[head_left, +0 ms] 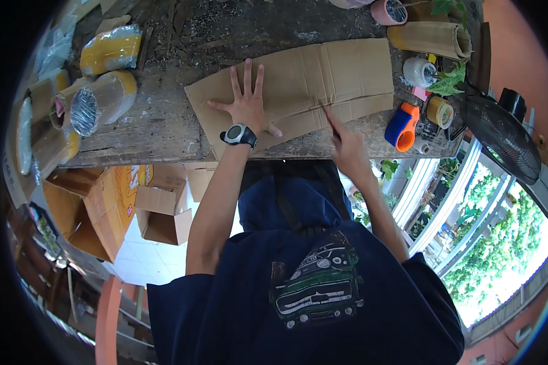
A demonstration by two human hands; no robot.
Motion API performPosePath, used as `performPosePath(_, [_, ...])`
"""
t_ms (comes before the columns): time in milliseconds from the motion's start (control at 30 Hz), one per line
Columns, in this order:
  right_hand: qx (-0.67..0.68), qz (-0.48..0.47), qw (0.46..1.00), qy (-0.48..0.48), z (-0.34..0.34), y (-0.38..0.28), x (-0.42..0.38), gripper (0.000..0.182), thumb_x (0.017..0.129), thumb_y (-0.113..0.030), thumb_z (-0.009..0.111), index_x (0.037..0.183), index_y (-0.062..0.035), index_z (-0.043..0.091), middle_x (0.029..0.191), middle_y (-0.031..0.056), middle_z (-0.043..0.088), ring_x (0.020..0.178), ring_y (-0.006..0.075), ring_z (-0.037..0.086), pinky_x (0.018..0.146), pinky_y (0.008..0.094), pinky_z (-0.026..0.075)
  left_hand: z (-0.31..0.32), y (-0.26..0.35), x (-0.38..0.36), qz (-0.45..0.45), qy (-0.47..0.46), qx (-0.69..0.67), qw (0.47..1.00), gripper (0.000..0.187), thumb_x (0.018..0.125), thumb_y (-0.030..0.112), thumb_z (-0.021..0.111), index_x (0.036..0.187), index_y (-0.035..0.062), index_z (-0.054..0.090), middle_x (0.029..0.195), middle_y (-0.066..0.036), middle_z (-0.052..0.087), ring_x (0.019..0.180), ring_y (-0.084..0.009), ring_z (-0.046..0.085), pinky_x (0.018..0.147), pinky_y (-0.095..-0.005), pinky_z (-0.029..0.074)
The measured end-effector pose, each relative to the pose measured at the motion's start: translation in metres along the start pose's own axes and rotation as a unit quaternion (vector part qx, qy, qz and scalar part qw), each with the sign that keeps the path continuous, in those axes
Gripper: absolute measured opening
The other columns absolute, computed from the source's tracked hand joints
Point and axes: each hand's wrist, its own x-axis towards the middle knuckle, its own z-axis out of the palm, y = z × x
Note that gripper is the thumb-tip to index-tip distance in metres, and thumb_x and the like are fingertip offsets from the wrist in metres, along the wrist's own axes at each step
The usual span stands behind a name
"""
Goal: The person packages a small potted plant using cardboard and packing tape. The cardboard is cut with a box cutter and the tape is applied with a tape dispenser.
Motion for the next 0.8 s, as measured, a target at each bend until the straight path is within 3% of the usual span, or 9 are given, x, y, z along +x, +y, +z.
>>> performPosePath(67, [0.021,-0.032,0.999,-0.004,0.017,0.042,-0.045,0.065,0.084,0.003,0.055,0.147,-0.0129,0.045,0.098,0.0324,0.064,0.094,0.0503,0.061,0.084,0.0531,0.048,0.004,-0.002,0.002,-0.002,0.012,-0.003,1.000,0.174,0.017,0.059,0.093,0.158,0.0327,-0.004,0.166,0.003,-0.012,0.151,-0.0351,-0.014,0.088,-0.0946,0.011])
performPosePath(167, [0.087,-0.073,0.993,0.020,0.006,0.032,-0.030,0.066,0.084,0.003,0.054,0.147,-0.0141,0.045,0.102,0.0335,0.062,0.095,0.0508,0.060,0.086,0.0521,0.047,0.004,-0.001,0.002,-0.002,0.010,-0.007,1.000,0.174,0.016,0.058,0.093,0.158,0.0329,-0.004,0.166,0.003,-0.011,0.151,-0.0352,-0.013,0.088,-0.0945,0.010])
performPosePath(300, [0.073,-0.077,0.992,0.064,-0.024,-0.060,0.064,0.061,0.086,-0.002,0.057,0.145,-0.0119,0.047,0.096,0.0328,0.063,0.092,0.0500,0.060,0.079,0.0531,0.047,0.003,-0.004,0.001,0.005,0.022,-0.027,0.999,0.173,0.017,0.056,0.094,0.158,0.0333,-0.004,0.166,0.003,-0.011,0.151,-0.0353,-0.013,0.088,-0.0946,0.009])
performPosePath(433, [0.073,-0.115,0.987,0.088,0.001,-0.054,0.086,0.061,0.086,-0.004,0.058,0.146,-0.0122,0.046,0.087,0.0316,0.064,0.086,0.0502,0.062,0.078,0.0544,0.048,0.001,-0.002,0.001,0.004,0.006,-0.029,1.000,0.173,0.018,0.056,0.094,0.158,0.0337,-0.005,0.166,0.003,-0.012,0.151,-0.0352,-0.014,0.088,-0.0945,0.009])
performPosePath(500, [0.049,-0.026,0.998,0.036,0.009,-0.038,0.040,0.060,0.087,0.002,0.054,0.145,-0.0127,0.047,0.108,0.0301,0.064,0.102,0.0487,0.059,0.085,0.0487,0.048,-0.001,-0.002,0.001,-0.004,-0.005,-0.020,1.000,0.172,0.020,0.056,0.095,0.158,0.0339,-0.006,0.166,0.004,-0.012,0.151,-0.0353,-0.014,0.089,-0.0944,0.009])
performPosePath(567, [0.048,-0.015,0.999,-0.001,0.022,-0.006,-0.012,0.060,0.086,-0.001,0.059,0.144,-0.0138,0.049,0.093,0.0314,0.065,0.090,0.0481,0.063,0.080,0.0544,0.048,-0.001,0.000,0.001,-0.006,-0.004,-0.001,1.000,0.171,0.022,0.055,0.095,0.158,0.0340,-0.006,0.166,0.004,-0.012,0.151,-0.0356,-0.014,0.089,-0.0942,0.010])
performPosePath(633, [0.081,0.007,0.996,-0.049,0.021,0.016,-0.053,0.061,0.085,0.001,0.059,0.143,-0.0129,0.050,0.100,0.0302,0.066,0.094,0.0476,0.064,0.083,0.0501,0.050,-0.004,0.001,0.001,-0.009,-0.014,-0.002,1.000,0.170,0.023,0.056,0.095,0.158,0.0339,-0.006,0.166,0.004,-0.013,0.151,-0.0357,-0.014,0.090,-0.0940,0.011])
performPosePath(733, [0.126,0.038,0.990,-0.044,0.007,0.011,-0.066,0.059,0.086,0.003,0.059,0.142,-0.0097,0.050,0.102,0.0283,0.066,0.095,0.0477,0.064,0.084,0.0450,0.051,-0.007,0.001,-0.006,-0.005,-0.019,0.006,1.000,0.169,0.024,0.057,0.094,0.158,0.0337,-0.006,0.166,0.004,-0.013,0.151,-0.0357,-0.012,0.090,-0.0935,0.014])
performPosePath(800, [0.154,-0.028,0.986,0.049,0.003,0.006,-0.049,0.059,0.086,0.003,0.059,0.142,-0.0087,0.050,0.102,0.0281,0.067,0.094,0.0481,0.064,0.083,0.0427,0.051,-0.013,-0.002,-0.009,-0.007,-0.013,0.020,1.000,0.166,0.028,0.057,0.094,0.158,0.0330,-0.006,0.166,0.003,-0.013,0.151,-0.0363,-0.011,0.091,-0.0929,0.016])
